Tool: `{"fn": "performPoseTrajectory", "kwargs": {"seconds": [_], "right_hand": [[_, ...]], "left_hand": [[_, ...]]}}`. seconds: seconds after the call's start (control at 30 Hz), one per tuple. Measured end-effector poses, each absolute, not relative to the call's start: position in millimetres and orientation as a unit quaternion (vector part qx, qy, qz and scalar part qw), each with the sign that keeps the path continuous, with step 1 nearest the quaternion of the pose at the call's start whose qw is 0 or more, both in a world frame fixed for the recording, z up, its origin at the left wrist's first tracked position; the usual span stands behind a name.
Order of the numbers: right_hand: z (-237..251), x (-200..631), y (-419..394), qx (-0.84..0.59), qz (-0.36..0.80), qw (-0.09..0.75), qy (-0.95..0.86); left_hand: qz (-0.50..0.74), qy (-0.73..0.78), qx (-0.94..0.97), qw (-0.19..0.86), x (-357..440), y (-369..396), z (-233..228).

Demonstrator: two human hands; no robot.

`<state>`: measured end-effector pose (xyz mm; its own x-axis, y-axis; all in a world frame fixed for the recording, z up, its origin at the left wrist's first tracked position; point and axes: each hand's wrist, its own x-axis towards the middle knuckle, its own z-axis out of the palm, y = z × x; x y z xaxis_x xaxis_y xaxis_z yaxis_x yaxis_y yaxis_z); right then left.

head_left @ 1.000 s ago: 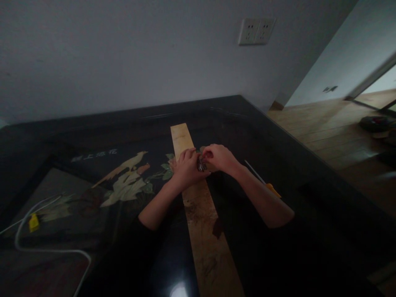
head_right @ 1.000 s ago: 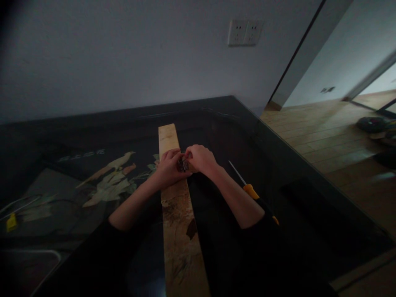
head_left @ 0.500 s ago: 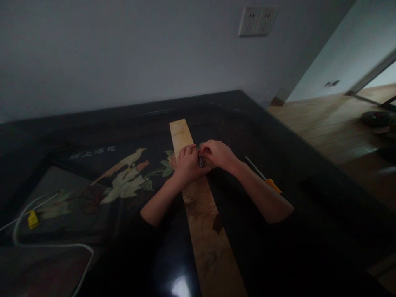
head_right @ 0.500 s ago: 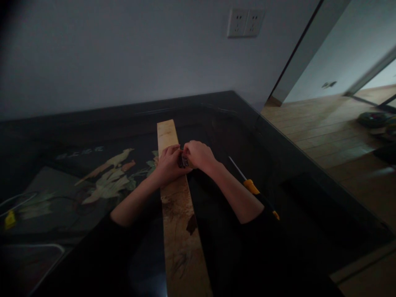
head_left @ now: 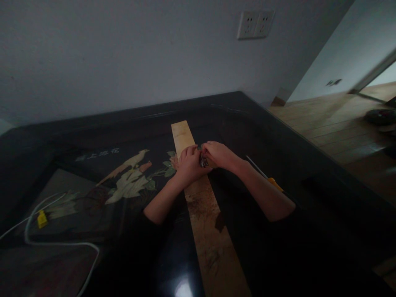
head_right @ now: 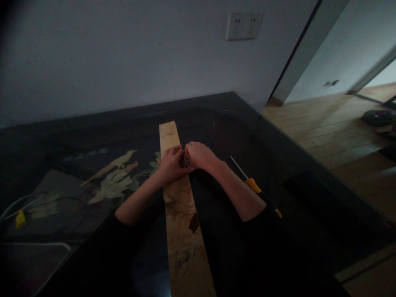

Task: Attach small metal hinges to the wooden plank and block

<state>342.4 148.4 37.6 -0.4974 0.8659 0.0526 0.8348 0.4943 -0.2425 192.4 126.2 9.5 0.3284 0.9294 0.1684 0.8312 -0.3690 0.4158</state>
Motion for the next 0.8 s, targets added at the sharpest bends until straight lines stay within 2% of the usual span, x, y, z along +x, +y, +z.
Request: {"fn": "performPoseTrajectory", "kwargs": {"seconds": [0.53, 0.8], "right_hand": [[32.3, 345.0, 149.4, -0.436, 0.08, 0.064, -0.894], [37.5, 349.0, 151.4, -0.463, 0.075, 0.064, -0.881]], "left_hand": [[0.182, 0.539, 0.813, 0.122, 190.3, 128.6, 7.3], [0.181, 0.537, 0.815, 0.123, 190.0, 127.7, 10.5]]}}
